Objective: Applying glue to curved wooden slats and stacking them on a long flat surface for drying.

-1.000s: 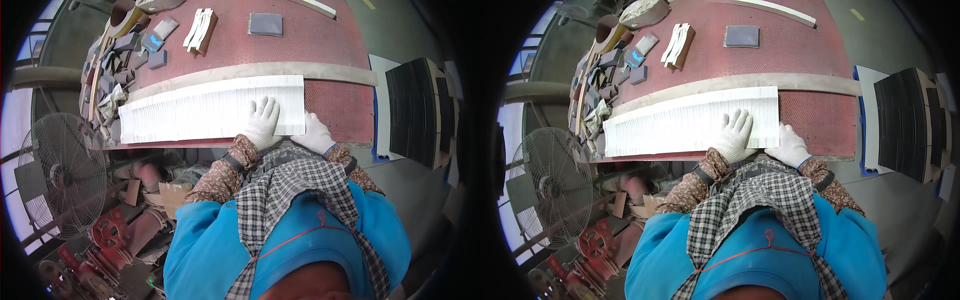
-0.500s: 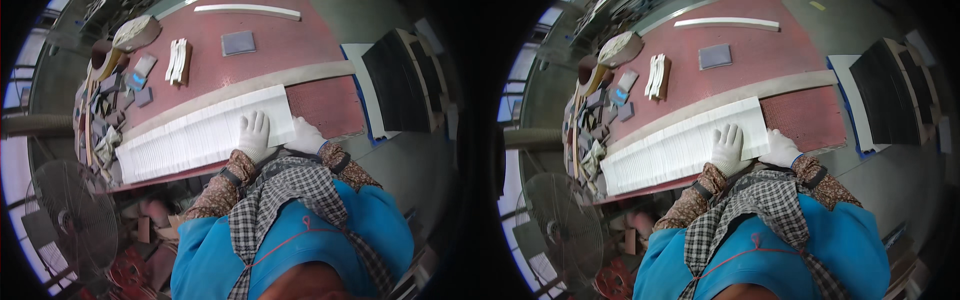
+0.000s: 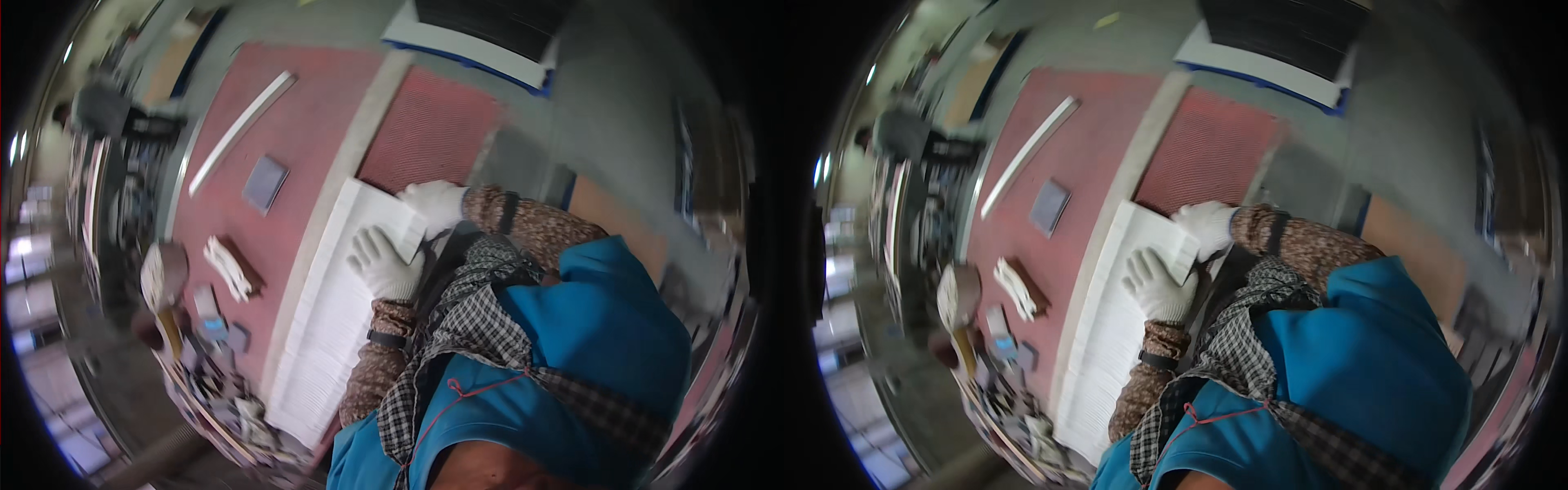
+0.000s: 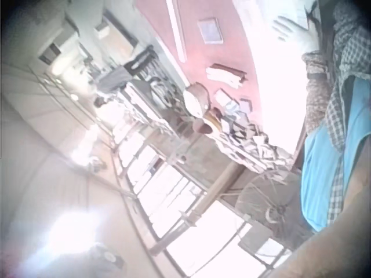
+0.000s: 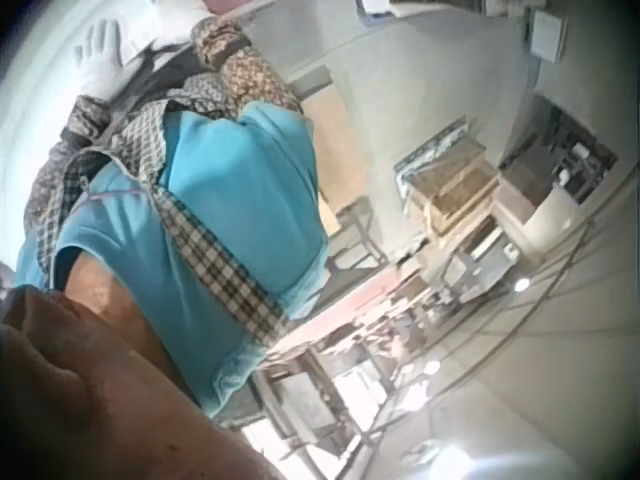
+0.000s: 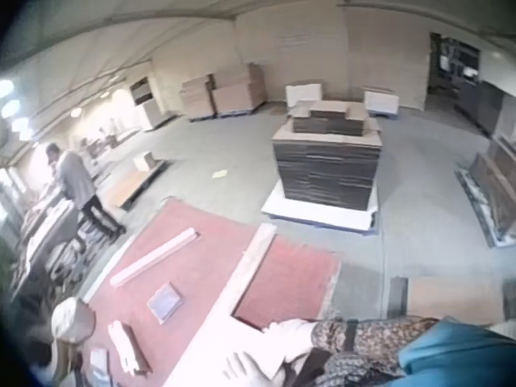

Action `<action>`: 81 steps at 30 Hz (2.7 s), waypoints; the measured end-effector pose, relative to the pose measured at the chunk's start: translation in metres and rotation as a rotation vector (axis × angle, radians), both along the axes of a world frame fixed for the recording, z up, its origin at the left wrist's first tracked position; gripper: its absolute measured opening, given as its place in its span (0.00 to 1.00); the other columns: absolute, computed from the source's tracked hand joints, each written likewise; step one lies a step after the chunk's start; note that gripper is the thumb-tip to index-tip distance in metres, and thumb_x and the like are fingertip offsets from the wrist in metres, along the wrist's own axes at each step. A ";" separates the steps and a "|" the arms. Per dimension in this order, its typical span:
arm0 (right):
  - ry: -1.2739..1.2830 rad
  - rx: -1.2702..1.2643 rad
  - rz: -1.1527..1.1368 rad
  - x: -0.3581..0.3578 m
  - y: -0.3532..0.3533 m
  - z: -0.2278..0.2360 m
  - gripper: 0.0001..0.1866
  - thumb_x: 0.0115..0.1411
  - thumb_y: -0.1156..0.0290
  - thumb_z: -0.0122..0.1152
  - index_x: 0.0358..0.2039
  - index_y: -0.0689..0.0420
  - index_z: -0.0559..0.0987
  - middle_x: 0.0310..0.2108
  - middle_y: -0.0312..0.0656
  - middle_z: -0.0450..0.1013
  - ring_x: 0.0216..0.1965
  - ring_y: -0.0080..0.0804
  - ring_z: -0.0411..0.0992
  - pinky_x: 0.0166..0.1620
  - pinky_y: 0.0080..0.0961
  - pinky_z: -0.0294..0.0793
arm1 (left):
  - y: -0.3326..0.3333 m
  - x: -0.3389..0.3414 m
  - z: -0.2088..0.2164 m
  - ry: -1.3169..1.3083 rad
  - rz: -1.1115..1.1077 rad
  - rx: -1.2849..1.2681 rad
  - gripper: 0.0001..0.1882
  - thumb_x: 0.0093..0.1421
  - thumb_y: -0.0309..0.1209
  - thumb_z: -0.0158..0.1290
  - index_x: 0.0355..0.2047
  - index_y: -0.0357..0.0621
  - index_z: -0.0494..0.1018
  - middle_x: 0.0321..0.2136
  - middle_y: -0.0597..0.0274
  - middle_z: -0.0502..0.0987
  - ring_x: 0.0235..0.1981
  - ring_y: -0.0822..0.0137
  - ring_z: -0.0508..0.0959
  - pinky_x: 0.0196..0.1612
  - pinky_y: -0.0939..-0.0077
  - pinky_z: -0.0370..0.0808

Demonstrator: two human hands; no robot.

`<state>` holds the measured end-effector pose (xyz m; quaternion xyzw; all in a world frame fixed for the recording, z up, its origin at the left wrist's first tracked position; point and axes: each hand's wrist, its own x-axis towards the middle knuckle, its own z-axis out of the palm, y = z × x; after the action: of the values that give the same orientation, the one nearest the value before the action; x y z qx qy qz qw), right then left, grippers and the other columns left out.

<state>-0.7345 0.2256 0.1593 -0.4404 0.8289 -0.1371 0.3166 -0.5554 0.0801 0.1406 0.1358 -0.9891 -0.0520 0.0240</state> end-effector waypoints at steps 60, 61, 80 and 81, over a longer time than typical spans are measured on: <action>-0.632 -0.253 -3.184 0.910 0.144 -0.176 0.34 0.60 0.56 0.63 0.60 0.68 0.79 0.58 0.63 0.77 0.62 0.54 0.76 0.66 0.39 0.72 | 0.414 0.230 -0.022 -0.602 -1.514 0.402 0.41 0.62 0.41 0.69 0.69 0.32 0.66 0.65 0.37 0.70 0.67 0.44 0.71 0.71 0.54 0.66; -0.627 -0.318 -3.210 0.905 0.146 -0.177 0.34 0.60 0.56 0.63 0.61 0.68 0.78 0.59 0.63 0.77 0.63 0.54 0.76 0.67 0.38 0.72 | 0.437 0.240 -0.039 -0.666 -1.562 0.406 0.41 0.61 0.41 0.70 0.68 0.32 0.67 0.63 0.37 0.72 0.66 0.45 0.72 0.70 0.55 0.68; -0.670 -0.327 -3.122 0.810 0.259 -0.268 0.30 0.66 0.56 0.63 0.63 0.61 0.75 0.56 0.58 0.76 0.59 0.57 0.74 0.62 0.46 0.74 | 0.627 0.427 -0.259 -0.823 -1.685 -0.198 0.38 0.58 0.54 0.65 0.57 0.36 0.72 0.52 0.38 0.79 0.54 0.41 0.81 0.56 0.51 0.78; -0.641 -0.235 -3.110 0.813 0.271 -0.282 0.30 0.66 0.56 0.63 0.63 0.60 0.75 0.56 0.59 0.76 0.59 0.57 0.75 0.61 0.46 0.74 | 0.624 0.424 -0.264 -0.818 -1.703 -0.174 0.36 0.59 0.53 0.65 0.56 0.36 0.72 0.51 0.39 0.80 0.53 0.42 0.81 0.56 0.51 0.78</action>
<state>0.0785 0.4971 -0.1232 -0.8231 -0.3385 0.4559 0.0063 -0.1311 0.7038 -0.1231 -0.6257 -0.6879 0.0736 -0.3604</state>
